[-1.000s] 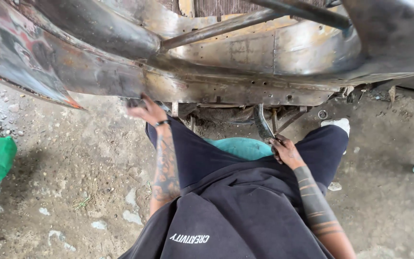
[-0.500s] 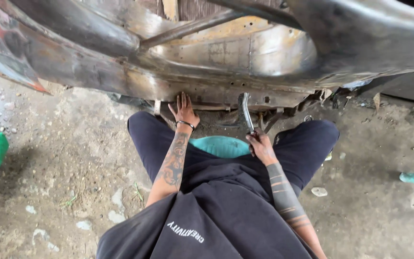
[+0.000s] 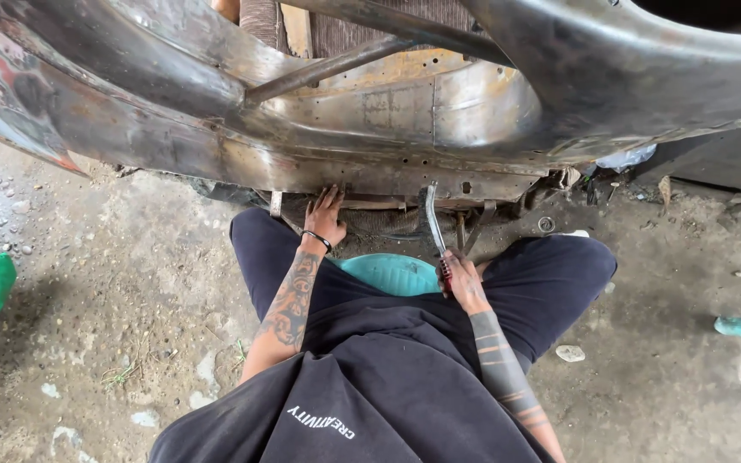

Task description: Using a pry tool to work on the metal frame of a motorcycle.

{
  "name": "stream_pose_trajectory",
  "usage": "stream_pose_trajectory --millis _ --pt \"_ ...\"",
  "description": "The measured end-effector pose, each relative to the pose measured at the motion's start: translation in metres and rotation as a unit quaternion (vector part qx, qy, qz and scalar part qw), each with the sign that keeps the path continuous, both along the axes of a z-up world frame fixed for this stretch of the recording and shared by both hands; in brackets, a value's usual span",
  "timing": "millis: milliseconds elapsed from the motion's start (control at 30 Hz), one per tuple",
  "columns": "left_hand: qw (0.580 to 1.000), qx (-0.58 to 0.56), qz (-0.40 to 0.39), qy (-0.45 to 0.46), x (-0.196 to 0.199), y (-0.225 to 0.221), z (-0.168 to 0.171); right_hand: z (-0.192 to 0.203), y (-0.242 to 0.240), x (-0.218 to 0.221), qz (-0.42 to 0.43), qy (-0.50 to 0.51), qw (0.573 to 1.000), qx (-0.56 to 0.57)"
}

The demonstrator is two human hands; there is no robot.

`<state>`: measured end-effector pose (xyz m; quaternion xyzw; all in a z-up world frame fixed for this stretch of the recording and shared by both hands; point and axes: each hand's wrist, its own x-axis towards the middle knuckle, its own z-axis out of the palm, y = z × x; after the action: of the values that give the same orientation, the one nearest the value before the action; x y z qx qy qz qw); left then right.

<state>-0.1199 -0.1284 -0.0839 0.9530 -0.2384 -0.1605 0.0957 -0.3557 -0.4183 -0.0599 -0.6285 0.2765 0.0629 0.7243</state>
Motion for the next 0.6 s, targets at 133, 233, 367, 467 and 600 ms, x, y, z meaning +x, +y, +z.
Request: stream_pose_trajectory --millis 133,233,367,467,600 --pt "0.999 -0.033 0.022 -0.031 -0.004 0.000 -0.022 -0.116 -0.041 0.013 0.139 -0.181 0.941 0.251" --pt "0.996 -0.059 0.027 -0.059 -0.025 -0.005 0.004 -0.095 -0.030 0.031 0.025 0.035 0.994 -0.099" --pt "0.994 -0.070 0.061 -0.059 -0.037 0.002 -0.003 -0.012 0.059 0.023 0.102 0.048 0.779 -0.616" --pt "0.992 -0.059 0.096 -0.058 -0.025 0.006 0.017 0.017 0.008 0.018 0.017 -0.011 0.959 -0.283" --pt "0.991 -0.063 0.104 -0.063 -0.007 0.021 0.020 0.006 -0.033 0.012 -0.033 -0.027 0.947 -0.320"
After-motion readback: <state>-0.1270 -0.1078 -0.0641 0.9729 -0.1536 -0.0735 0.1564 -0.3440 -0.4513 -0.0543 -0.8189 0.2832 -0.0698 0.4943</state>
